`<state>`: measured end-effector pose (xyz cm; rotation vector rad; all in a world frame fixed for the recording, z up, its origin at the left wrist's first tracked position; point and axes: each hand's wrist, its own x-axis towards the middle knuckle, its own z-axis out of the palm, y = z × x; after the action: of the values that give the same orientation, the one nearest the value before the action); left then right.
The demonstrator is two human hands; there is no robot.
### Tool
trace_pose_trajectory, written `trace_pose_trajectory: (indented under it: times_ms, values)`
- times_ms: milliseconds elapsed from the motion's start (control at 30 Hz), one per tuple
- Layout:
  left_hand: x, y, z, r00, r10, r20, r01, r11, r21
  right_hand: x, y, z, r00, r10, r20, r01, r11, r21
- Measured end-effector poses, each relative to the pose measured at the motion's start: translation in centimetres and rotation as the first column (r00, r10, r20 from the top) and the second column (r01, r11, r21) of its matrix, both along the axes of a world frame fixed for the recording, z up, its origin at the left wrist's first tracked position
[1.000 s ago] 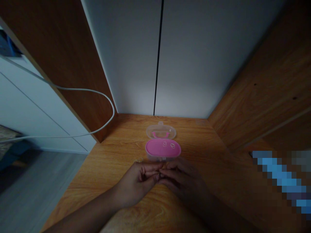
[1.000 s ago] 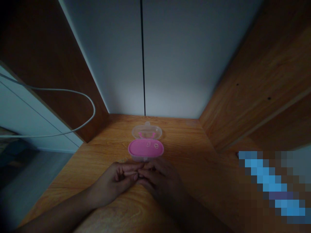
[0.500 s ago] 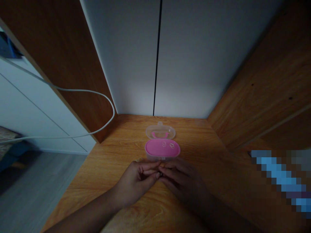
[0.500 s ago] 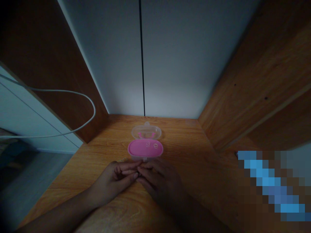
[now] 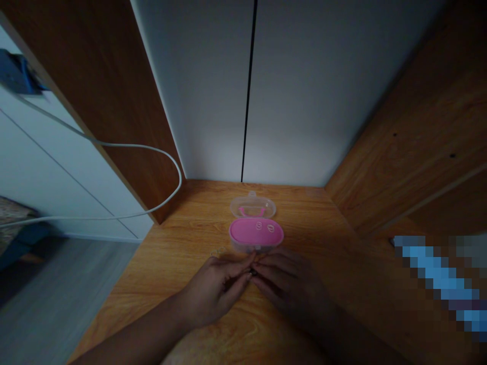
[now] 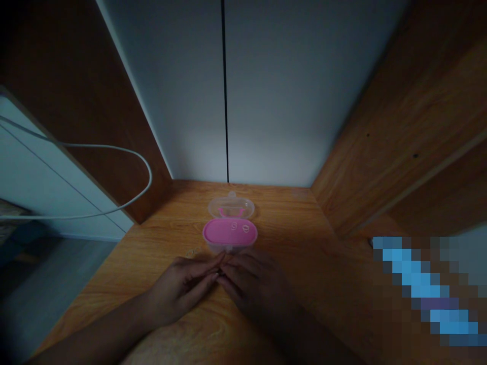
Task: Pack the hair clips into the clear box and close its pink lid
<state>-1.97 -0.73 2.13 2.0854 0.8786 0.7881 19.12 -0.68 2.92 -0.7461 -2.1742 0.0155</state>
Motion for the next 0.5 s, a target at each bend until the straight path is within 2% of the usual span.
trace_pose_trajectory:
  times_ms: [367,500]
  values:
    - [0.0,0.0,1.4,0.999,-0.029,0.045,0.030,0.999,-0.029,-0.2,-0.5,0.3,1.000,-0.026,0.011,0.026,1.000,0.005]
    - [-0.7,0.2,1.4,0.995,0.076,0.069,-0.079,0.996,0.046,0.0,-0.5,1.0,0.999,-0.035,0.026,0.035,0.999,-0.007]
